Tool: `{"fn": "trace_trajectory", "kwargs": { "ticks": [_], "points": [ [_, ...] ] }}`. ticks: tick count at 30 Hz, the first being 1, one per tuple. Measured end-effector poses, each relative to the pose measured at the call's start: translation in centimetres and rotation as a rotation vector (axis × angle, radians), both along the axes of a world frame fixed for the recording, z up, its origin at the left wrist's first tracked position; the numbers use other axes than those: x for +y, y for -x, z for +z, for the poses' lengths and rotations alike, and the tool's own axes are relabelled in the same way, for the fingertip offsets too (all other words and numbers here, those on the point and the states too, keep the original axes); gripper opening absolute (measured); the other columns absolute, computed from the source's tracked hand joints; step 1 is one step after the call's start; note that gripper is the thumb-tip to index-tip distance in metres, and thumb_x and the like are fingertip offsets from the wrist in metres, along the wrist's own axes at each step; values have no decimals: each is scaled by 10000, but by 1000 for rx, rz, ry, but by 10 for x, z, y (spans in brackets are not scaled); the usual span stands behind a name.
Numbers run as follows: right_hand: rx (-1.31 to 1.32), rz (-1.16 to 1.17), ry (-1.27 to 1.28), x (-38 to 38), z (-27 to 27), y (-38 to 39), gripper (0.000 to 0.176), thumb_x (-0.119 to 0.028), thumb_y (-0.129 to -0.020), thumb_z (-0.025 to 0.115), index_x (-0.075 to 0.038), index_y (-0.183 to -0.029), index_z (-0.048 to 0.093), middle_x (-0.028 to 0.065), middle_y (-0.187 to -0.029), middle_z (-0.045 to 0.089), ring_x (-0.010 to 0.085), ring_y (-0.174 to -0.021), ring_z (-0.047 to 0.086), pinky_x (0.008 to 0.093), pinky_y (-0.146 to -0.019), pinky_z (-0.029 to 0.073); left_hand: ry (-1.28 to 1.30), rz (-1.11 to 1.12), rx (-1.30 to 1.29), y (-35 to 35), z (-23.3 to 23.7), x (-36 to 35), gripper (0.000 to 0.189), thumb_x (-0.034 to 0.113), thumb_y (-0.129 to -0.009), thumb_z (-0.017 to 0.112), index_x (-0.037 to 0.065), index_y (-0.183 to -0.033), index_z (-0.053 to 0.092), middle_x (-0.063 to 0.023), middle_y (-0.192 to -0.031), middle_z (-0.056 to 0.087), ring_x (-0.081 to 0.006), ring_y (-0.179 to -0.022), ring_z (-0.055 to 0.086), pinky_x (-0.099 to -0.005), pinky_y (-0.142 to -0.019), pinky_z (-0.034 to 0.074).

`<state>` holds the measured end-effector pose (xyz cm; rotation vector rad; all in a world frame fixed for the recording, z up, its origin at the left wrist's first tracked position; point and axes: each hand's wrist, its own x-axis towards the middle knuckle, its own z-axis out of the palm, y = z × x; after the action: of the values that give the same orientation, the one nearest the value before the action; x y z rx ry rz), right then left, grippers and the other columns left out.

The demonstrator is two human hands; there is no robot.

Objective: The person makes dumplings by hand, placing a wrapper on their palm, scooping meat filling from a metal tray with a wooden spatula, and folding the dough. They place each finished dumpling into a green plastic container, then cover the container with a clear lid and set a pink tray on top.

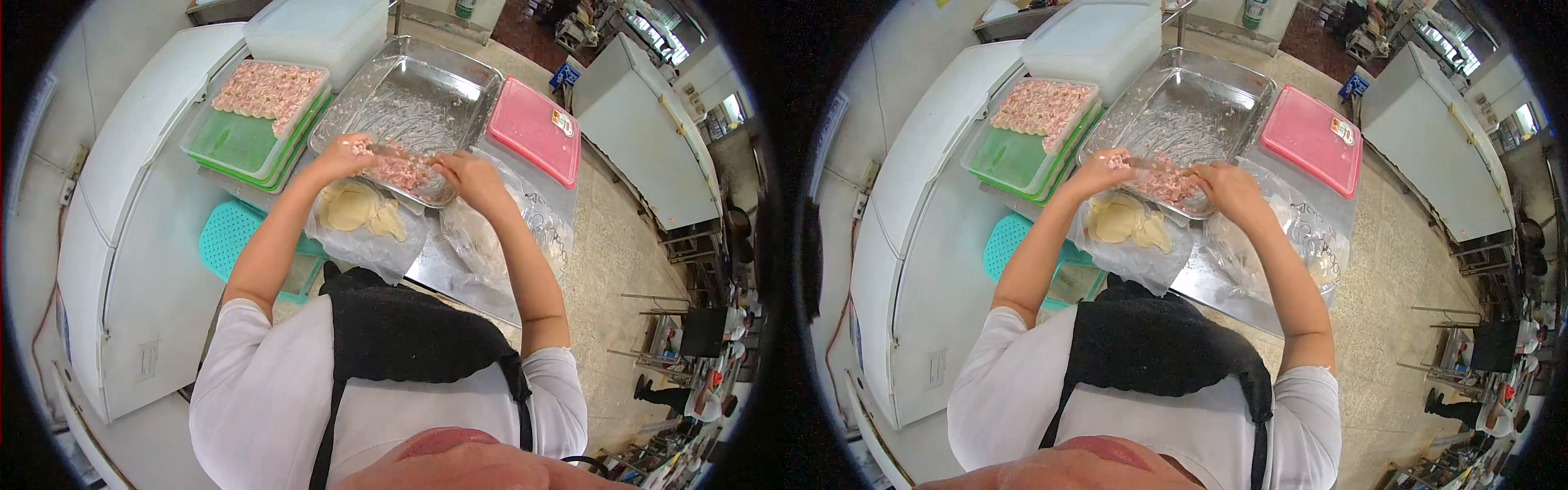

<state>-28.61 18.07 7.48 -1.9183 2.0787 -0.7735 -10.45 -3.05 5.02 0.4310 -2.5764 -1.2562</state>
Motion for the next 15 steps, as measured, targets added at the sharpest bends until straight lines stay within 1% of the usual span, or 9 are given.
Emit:
{"fn": "trace_trajectory", "kwargs": {
  "ticks": [2, 3, 5, 6, 8, 10, 12, 14, 15],
  "points": [
    [153, -212, 162, 1, 11, -24, 223, -219, -894, 563, -63, -1029, 650, 165, -847, 642, 377, -819, 618, 444, -670, 492, -431, 204, -80, 0, -13, -7, 224, 206, -770, 732, 30, -839, 613, -1, -740, 590, -86, -693, 541, -261, -624, 446],
    [154, -206, 162, -4, 4, -26, 223, -219, -894, 563, -63, -1029, 650, 165, -847, 642, 377, -819, 618, 444, -670, 492, -432, 209, -77, 0, -10, -8, 224, 206, -770, 732, 30, -839, 613, -1, -740, 590, -86, -693, 541, -261, -624, 446],
    [176, -142, 54, -8, -31, -29, 242, -243, -897, 536, -67, -1030, 635, 171, -852, 638, 375, -806, 627, 464, -673, 492, -151, 121, -158, -2, -5, -3, 280, 214, -790, 724, 36, -973, 610, 15, -768, 583, -76, -679, 536, -253, -599, 441],
    [176, -148, 50, -6, -44, -23, 242, -243, -897, 536, -67, -1030, 635, 171, -852, 638, 375, -806, 627, 464, -673, 492, -154, 115, -159, -6, -11, -2, 280, 214, -790, 724, 36, -973, 610, 15, -768, 583, -76, -679, 536, -253, -599, 441],
    [518, -213, -279, -4, -57, 1, 212, -250, -870, 524, -76, -888, 645, 156, -813, 642, 343, -742, 638, 420, -587, 515, -391, 80, -60, -14, -23, -6, 426, 224, -791, 731, 52, -1147, 573, 14, -836, 600, -73, -677, 534, -246, -608, 451],
    [482, -250, -308, 9, -29, -1, 215, -241, -884, 518, -67, -835, 635, 158, -838, 650, 329, -756, 643, 423, -627, 516, -381, 43, 15, -22, -3, 1, 482, 226, -784, 740, 64, -1194, 544, 11, -858, 605, -77, -696, 541, -249, -625, 456],
    [265, -339, -219, 23, 6, -7, 294, -279, -925, 484, -34, -966, 641, 187, -851, 647, 381, -850, 623, 470, -700, 479, -379, 3, 95, -23, 13, 3, 540, 227, -776, 748, 77, -1240, 516, 8, -880, 610, -81, -715, 547, -252, -641, 460],
    [150, -364, -179, 28, 33, -16, 304, -289, -929, 506, -27, -998, 646, 188, -884, 656, 370, -862, 625, 440, -734, 479, -167, -99, 288, -21, 22, 0, 428, 215, -759, 758, 73, -1120, 578, -15, -861, 623, -109, -739, 564, -279, -656, 465],
    [-89, -293, -100, 28, 41, -25, 289, -277, -922, 529, -30, -1017, 647, 187, -906, 656, 364, -858, 624, 422, -745, 478, -168, -106, 294, -19, 29, -1, 428, 215, -759, 758, 73, -1120, 578, -15, -861, 623, -109, -739, 564, -279, -656, 465]
  ]
}}
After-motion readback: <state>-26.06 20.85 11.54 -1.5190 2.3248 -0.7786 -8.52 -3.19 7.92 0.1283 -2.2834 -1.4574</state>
